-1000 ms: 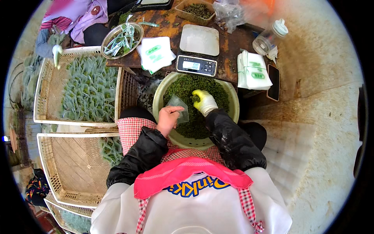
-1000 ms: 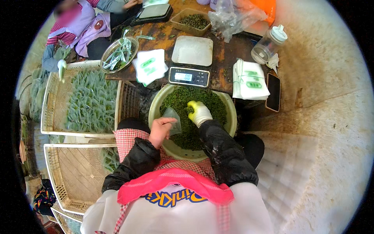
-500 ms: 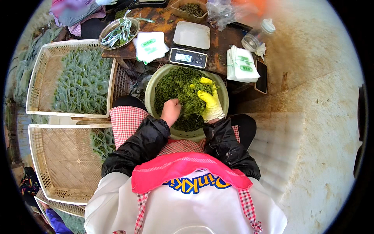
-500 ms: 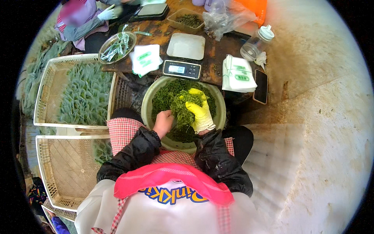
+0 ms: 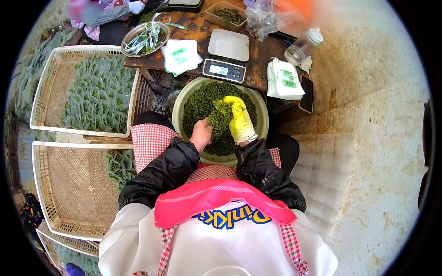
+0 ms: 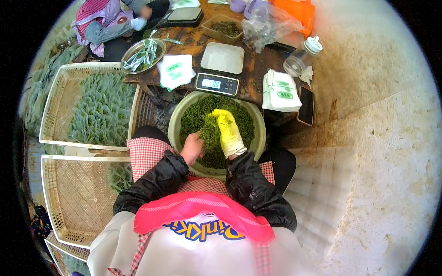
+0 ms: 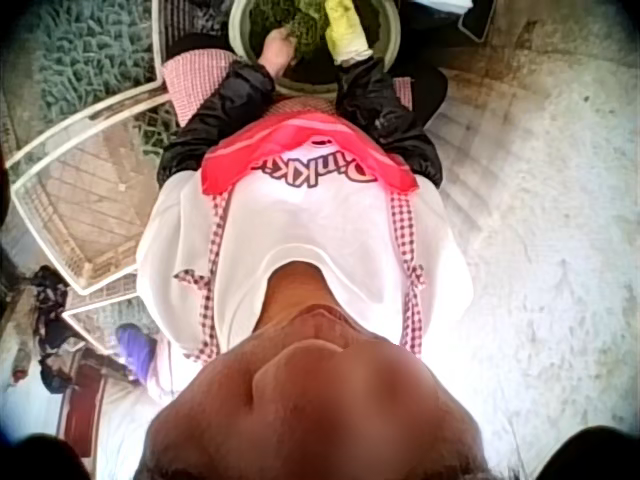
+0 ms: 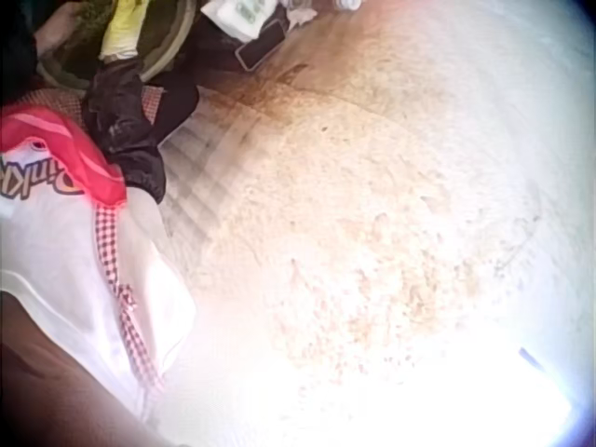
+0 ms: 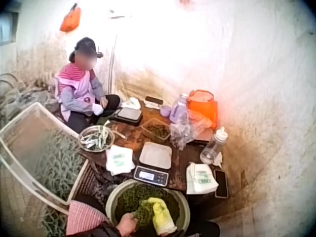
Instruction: The person scoops dried green vegetables from a large bowl into small plastic bags, weighs each bag on a digital scale, and places the filled bags into a basket. The person repeats this process continuously.
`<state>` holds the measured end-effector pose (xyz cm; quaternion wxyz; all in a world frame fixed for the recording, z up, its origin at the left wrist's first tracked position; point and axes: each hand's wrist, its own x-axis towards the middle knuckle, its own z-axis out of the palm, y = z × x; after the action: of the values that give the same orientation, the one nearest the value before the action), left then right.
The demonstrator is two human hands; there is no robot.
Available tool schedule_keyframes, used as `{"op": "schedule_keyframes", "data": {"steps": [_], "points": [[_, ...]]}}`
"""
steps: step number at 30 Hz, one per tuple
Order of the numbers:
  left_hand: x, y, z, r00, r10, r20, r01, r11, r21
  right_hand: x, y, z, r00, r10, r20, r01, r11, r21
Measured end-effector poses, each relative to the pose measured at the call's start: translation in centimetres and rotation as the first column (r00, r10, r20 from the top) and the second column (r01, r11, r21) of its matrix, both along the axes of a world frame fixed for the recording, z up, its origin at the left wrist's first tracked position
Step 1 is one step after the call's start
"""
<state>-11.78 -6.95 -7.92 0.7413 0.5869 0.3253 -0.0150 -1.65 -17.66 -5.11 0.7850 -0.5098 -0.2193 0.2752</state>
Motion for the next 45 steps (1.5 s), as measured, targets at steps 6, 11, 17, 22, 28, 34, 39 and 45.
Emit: {"op": "schedule_keyframes", "data": {"steps": [6,11,17,22,28,34,39,45], "points": [[-0.1,0.5,0.4,0.997,0.024,0.075,-0.011,0.986,-0.165,-1.7,-0.5,-1.1,0.981,0.1,0.167,-0.032,0.928,-0.37],[-0.4,-0.6,1.7,0.994,0.1,0.03,-0.095,0.986,-0.139,-3.0,-1.3,-1.2,0.991,-0.055,0.122,0.081,0.971,-0.225],[-1.1,-1.0,0.8,0.975,0.154,0.161,-0.102,0.951,-0.29,-3.0,-2.3,-4.0,0.965,-0.03,-0.259,-0.026,0.977,-0.212],[-0.6,-0.9,-0.8,0.872,-0.105,0.478,-0.208,0.804,0.557,-3.7,-0.6,-2.2,0.994,-0.097,0.058,0.113,0.863,-0.492],[-0.7,-2.2,1.6,0.953,-0.25,0.172,0.002,0.571,0.821,-2.7,0.0,-5.1,0.977,-0.176,-0.123,0.13,0.942,-0.31],[0.0,-0.9,0.5,0.991,-0.023,0.13,-0.051,0.841,0.538,-1.6,-1.6,-1.0,0.83,-0.092,-0.551,0.137,0.99,0.041],[0.0,-0.3,-1.0,0.987,0.064,0.146,-0.086,0.984,0.156,-2.7,-2.1,-0.7,0.975,-0.094,-0.203,0.06,0.984,-0.168],[-0.3,-1.4,-1.5,0.907,-0.133,0.399,-0.029,0.927,0.375,-2.5,-2.6,-4.1,0.989,-0.13,-0.067,0.083,0.877,-0.473]]}}
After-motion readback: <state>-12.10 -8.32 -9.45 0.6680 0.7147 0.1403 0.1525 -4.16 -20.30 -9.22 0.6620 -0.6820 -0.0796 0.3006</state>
